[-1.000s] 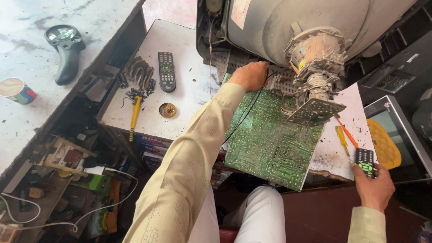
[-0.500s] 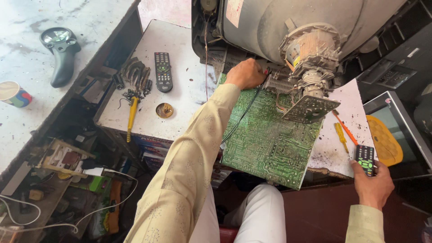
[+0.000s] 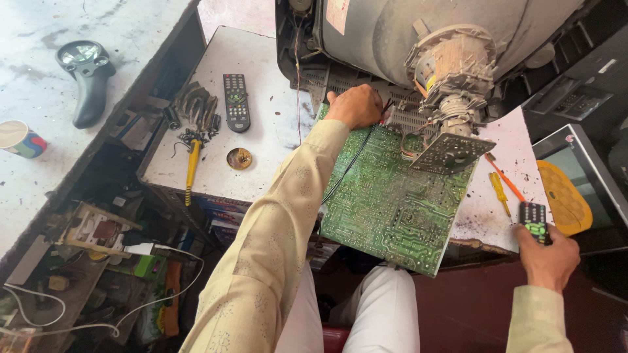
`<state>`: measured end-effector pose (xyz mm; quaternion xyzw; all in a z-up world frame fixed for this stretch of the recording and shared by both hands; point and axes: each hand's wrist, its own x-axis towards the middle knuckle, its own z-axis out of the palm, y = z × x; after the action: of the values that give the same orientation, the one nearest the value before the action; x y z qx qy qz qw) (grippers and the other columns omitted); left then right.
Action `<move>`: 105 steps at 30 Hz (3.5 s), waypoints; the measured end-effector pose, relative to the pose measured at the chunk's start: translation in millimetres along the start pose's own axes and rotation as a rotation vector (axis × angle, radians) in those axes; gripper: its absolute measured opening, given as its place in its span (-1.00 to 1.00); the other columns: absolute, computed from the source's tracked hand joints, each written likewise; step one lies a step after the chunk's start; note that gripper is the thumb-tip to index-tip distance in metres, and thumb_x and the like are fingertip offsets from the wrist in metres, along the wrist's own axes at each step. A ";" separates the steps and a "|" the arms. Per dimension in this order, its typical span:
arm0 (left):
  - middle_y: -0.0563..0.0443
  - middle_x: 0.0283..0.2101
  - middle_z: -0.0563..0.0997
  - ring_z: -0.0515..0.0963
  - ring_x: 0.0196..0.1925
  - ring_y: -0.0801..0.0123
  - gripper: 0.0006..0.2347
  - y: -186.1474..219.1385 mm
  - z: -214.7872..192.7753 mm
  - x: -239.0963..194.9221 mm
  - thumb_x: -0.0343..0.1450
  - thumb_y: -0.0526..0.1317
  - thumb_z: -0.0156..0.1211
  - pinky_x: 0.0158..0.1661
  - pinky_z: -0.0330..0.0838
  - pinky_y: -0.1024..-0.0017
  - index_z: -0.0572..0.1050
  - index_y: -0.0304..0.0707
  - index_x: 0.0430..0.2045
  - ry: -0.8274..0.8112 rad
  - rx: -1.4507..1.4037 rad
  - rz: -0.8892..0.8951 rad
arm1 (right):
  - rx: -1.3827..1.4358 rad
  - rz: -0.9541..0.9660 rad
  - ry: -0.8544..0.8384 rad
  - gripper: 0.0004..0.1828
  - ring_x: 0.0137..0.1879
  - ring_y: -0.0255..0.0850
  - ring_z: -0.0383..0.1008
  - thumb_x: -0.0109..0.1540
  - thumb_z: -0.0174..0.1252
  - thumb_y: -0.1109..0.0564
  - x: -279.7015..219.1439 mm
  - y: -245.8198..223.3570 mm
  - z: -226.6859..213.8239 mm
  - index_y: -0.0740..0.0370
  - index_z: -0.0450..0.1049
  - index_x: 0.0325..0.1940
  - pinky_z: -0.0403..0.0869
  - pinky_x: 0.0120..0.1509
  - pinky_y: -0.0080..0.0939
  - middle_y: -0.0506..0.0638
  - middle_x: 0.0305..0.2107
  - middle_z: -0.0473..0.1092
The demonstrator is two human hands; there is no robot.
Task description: The person uses a multimeter probe to test points on a green circuit board and then uses a soldering iron to solder components on the board. The person also handles a remote control and adjusts wires connected to the board.
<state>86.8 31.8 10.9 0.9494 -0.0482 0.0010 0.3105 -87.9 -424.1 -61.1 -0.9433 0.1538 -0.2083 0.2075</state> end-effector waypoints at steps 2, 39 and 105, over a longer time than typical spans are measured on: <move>-0.10 -0.06 0.69 0.62 0.06 -0.03 -0.71 -2.8 1.8 -2.1 0.32 0.18 0.30 0.16 0.30 -0.13 0.71 0.17 -0.25 0.021 -0.047 0.033 | 0.022 -0.082 0.014 -0.47 -0.23 0.00 0.54 0.29 0.38 -0.12 2.2 -2.9 -2.0 0.46 0.62 0.01 0.48 0.13 0.02 0.25 -0.36 0.50; -0.07 -0.05 0.68 0.65 0.01 -0.01 -0.72 -19.3 20.4 32.8 0.42 0.10 0.15 -0.02 0.39 -0.12 0.69 0.08 -0.21 -0.043 0.146 0.087 | 1.281 0.517 -0.453 -0.65 -0.46 -0.21 0.51 0.42 -0.06 0.07 -245.7 -209.1 89.3 0.45 0.48 -0.12 0.44 -0.47 -0.32 0.13 -0.45 0.51; 0.02 -0.50 0.51 0.46 -0.61 0.44 -0.94 -19.4 18.3 -386.7 0.35 -0.41 0.35 -0.56 0.31 0.49 0.55 -0.35 -0.45 0.819 -0.604 -0.026 | 0.876 -0.698 -0.077 -0.76 -0.22 -0.14 0.55 0.30 0.27 0.19 -251.0 -321.4 66.6 0.14 0.43 0.03 0.53 -0.09 -0.18 0.04 -0.28 0.46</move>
<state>-296.9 71.7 -27.6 0.7394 0.0910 0.3554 0.5646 -209.3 -29.2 -52.5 -0.7709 -0.2761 -0.2747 0.5041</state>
